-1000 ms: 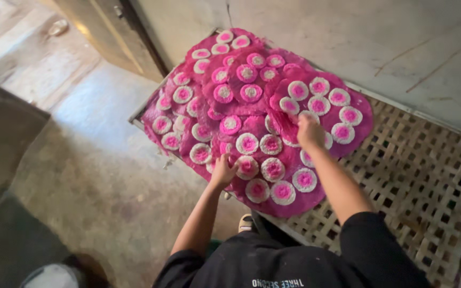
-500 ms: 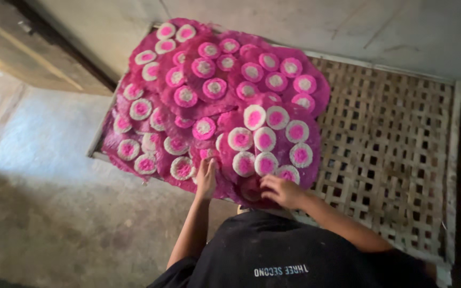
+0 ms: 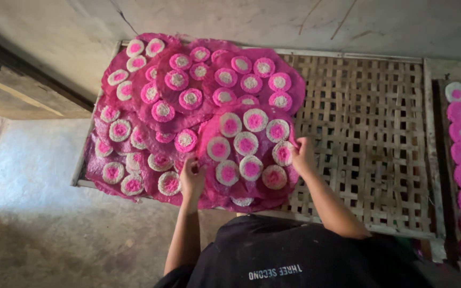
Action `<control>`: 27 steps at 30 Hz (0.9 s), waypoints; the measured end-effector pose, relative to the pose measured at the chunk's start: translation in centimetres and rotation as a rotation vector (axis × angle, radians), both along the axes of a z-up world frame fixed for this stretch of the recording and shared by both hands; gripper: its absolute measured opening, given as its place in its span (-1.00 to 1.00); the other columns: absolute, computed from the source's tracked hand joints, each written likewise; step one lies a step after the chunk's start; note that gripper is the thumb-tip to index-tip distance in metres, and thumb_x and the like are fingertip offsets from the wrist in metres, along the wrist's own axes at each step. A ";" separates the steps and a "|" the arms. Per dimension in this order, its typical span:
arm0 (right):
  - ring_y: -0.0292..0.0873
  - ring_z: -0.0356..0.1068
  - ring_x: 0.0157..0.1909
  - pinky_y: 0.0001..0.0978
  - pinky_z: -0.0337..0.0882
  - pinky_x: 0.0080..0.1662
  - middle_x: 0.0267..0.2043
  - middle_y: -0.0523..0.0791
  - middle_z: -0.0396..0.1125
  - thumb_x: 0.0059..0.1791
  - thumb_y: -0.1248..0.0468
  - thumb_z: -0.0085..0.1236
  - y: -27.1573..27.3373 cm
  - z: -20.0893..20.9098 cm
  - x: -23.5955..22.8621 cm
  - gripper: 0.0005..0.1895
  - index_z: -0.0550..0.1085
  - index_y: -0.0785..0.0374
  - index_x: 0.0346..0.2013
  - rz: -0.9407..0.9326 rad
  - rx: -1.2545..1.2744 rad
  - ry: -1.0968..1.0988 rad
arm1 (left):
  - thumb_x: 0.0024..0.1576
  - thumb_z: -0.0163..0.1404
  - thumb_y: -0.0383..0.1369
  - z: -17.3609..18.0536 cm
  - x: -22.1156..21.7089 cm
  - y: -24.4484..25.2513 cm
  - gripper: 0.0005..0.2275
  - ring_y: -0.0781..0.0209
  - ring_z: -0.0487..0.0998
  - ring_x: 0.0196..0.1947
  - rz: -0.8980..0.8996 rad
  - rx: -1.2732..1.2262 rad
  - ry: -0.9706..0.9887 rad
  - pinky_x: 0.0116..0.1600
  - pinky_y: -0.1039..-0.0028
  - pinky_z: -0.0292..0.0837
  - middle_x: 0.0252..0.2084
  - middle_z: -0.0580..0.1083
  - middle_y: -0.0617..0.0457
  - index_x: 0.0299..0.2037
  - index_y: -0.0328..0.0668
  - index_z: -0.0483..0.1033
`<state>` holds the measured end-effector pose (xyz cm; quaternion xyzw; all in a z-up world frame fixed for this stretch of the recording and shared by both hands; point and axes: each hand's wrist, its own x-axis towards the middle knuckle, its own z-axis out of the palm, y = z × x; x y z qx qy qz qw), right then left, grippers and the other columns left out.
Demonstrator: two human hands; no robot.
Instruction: The person arranges small white and pink circular items on a woven tray, picking them from a pink tray and placing them in rows. The person also moves a pink tray with items to another location and returns to continue arranging.
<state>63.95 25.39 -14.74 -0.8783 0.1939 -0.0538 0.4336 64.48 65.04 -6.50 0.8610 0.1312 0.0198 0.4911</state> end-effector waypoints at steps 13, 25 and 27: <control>0.11 0.46 0.10 -0.14 0.43 0.05 0.08 0.15 0.44 0.11 0.03 0.07 -1.6 5.0 -0.8 -0.45 0.40 0.43 0.21 0.000 0.017 -0.092 | 0.14 0.20 -0.42 4.8 0.9 -2.7 -0.83 0.40 0.33 -0.42 -0.109 -0.395 -0.097 -0.34 0.56 0.28 -0.39 0.37 0.16 -0.18 -0.30 0.47; 0.04 0.42 -0.06 -0.21 0.40 -0.03 -0.07 0.10 0.45 0.14 0.06 0.03 -19.1 11.4 -21.8 -0.57 0.42 0.39 0.09 -0.178 0.278 -0.042 | 0.15 0.11 -0.46 13.1 -7.2 -24.0 -0.85 0.40 0.41 -0.33 -0.519 -0.550 0.097 -0.23 0.57 0.36 -0.31 0.44 0.16 -0.10 -0.24 0.48; 0.05 0.38 0.04 -0.23 0.38 0.03 0.05 0.12 0.39 0.18 0.12 -0.04 -23.4 11.9 -27.7 -0.65 0.43 0.31 0.12 -0.092 -0.324 -0.386 | 0.15 0.09 -0.50 12.8 -10.0 -29.9 -0.85 0.37 0.44 -0.29 -0.618 -0.571 0.033 -0.19 0.55 0.39 -0.28 0.46 0.13 -0.10 -0.27 0.47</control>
